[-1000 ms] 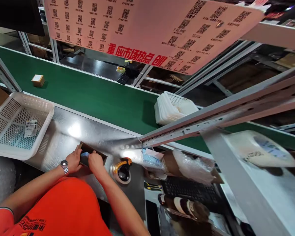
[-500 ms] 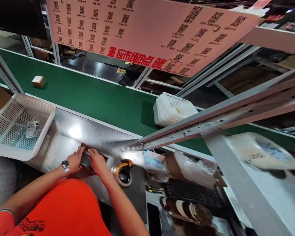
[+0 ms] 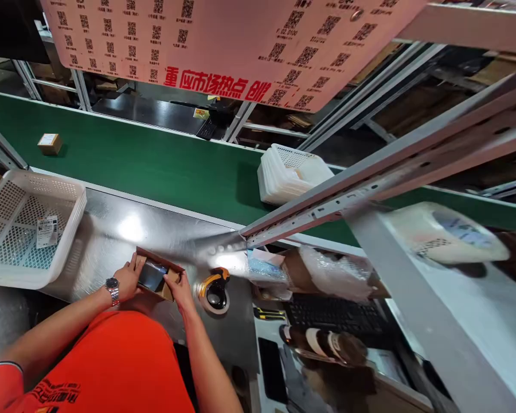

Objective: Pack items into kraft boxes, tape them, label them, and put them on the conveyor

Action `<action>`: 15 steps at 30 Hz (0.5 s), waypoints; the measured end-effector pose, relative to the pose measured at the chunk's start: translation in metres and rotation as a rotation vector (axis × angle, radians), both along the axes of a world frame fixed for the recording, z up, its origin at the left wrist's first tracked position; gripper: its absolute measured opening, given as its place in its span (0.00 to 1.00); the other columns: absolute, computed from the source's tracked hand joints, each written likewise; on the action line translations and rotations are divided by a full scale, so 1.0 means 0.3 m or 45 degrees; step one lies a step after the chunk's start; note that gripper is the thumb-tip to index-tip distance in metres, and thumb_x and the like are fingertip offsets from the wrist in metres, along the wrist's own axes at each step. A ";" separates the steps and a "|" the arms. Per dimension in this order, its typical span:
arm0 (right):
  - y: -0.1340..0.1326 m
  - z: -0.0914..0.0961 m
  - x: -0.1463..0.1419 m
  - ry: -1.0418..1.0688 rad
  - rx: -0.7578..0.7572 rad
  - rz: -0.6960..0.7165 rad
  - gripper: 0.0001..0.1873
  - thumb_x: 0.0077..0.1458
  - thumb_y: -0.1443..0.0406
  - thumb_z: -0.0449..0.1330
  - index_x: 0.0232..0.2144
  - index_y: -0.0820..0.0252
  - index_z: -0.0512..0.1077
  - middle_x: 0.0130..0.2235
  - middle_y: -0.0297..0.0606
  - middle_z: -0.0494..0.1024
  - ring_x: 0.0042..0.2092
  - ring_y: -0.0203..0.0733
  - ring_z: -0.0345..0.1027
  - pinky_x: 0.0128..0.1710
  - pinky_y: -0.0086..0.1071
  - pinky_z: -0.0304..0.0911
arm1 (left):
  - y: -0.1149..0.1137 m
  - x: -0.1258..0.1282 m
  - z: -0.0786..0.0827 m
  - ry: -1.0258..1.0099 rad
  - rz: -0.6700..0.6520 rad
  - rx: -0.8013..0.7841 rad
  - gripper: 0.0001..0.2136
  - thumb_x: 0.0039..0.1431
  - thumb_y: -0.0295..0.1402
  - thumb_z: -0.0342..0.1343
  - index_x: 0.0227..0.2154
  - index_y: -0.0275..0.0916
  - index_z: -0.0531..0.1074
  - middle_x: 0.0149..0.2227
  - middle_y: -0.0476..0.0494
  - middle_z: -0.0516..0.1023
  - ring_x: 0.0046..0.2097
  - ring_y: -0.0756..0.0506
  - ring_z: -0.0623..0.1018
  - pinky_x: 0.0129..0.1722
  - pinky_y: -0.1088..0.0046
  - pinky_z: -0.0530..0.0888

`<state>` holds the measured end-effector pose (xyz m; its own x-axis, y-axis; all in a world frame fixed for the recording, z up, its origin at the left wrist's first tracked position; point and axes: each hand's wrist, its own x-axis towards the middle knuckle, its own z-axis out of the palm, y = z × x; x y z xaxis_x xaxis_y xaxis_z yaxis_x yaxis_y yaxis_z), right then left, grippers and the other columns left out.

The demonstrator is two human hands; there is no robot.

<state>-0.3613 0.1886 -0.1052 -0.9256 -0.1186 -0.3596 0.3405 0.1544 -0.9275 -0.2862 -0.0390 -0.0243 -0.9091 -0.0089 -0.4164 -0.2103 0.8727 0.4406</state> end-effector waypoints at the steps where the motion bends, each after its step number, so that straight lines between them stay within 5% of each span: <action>1: -0.024 -0.009 -0.003 0.030 0.024 0.017 0.44 0.40 0.39 0.75 0.54 0.54 0.76 0.54 0.49 0.87 0.57 0.59 0.81 0.62 0.55 0.77 | -0.001 -0.004 0.007 -0.009 -0.009 -0.006 0.51 0.56 0.38 0.76 0.80 0.37 0.59 0.83 0.15 0.48 0.76 0.14 0.67 0.68 0.41 0.76; 6: -0.041 0.004 -0.018 0.016 0.028 0.107 0.39 0.43 0.37 0.72 0.50 0.52 0.74 0.52 0.47 0.88 0.54 0.58 0.83 0.59 0.55 0.78 | -0.018 -0.047 0.040 -0.036 -0.042 -0.065 0.46 0.57 0.53 0.76 0.73 0.36 0.69 0.80 0.15 0.56 0.78 0.12 0.62 0.70 0.40 0.73; 9: -0.008 0.052 -0.036 -0.119 -0.097 0.177 0.41 0.42 0.33 0.72 0.48 0.52 0.75 0.47 0.44 0.89 0.48 0.55 0.85 0.51 0.50 0.80 | -0.032 -0.087 0.038 -0.012 -0.003 -0.052 0.40 0.57 0.56 0.76 0.65 0.37 0.73 0.72 0.17 0.68 0.70 0.18 0.74 0.64 0.45 0.78; 12: 0.013 0.104 -0.060 -0.315 -0.177 0.259 0.43 0.46 0.26 0.64 0.45 0.53 0.77 0.40 0.44 0.89 0.43 0.54 0.85 0.44 0.45 0.79 | -0.040 -0.116 0.001 -0.068 0.128 0.005 0.41 0.53 0.57 0.78 0.61 0.37 0.72 0.64 0.24 0.73 0.59 0.25 0.83 0.59 0.49 0.81; 15: 0.014 0.128 -0.068 -0.385 -0.171 0.250 0.46 0.53 0.23 0.51 0.43 0.55 0.79 0.39 0.46 0.89 0.42 0.54 0.85 0.40 0.43 0.78 | -0.037 -0.113 -0.065 -0.026 0.357 0.121 0.48 0.47 0.53 0.82 0.64 0.37 0.66 0.65 0.26 0.72 0.61 0.25 0.82 0.62 0.50 0.79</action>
<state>-0.3817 0.1930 -0.0669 -0.7350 -0.3479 -0.5820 0.5777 0.1280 -0.8061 -0.3200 -0.0500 -0.0439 -0.8682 -0.2186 -0.4454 -0.4469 0.7345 0.5106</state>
